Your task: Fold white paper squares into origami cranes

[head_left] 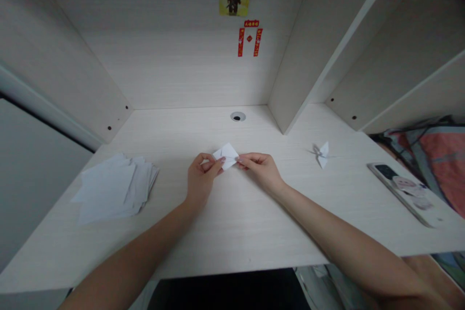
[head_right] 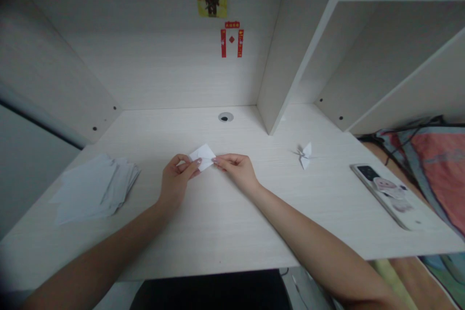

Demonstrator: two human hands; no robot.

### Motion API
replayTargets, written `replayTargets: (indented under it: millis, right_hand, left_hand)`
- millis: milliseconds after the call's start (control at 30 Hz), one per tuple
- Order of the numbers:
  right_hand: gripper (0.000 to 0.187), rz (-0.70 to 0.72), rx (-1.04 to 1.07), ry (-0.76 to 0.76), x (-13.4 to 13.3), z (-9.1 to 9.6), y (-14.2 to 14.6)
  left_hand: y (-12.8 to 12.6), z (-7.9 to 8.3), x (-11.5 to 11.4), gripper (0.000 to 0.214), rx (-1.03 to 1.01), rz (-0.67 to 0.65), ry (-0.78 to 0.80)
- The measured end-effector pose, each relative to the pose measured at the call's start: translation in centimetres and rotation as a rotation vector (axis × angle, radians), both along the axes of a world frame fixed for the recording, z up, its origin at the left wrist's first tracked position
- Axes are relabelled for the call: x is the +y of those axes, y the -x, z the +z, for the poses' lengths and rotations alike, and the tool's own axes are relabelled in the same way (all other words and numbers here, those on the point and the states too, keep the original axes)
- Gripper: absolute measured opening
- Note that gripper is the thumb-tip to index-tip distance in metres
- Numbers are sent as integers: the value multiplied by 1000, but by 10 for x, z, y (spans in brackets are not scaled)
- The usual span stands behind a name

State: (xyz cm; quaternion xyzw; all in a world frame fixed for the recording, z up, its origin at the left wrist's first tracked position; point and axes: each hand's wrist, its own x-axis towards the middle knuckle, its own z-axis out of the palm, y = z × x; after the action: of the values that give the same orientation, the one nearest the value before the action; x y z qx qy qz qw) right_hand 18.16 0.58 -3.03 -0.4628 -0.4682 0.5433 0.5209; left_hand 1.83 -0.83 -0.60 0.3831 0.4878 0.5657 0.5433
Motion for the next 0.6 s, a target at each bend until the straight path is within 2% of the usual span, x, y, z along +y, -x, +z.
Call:
replayTargets:
  millis: [400,600]
  right_hand:
    - [25,45,-153,-109,-1,-4,2]
    - [26,166,-176,-100,-2,2,0]
  left_hand:
    - [1,7,1,31,13,-57,31]
    - [3,7,2,31,75,-53,36]
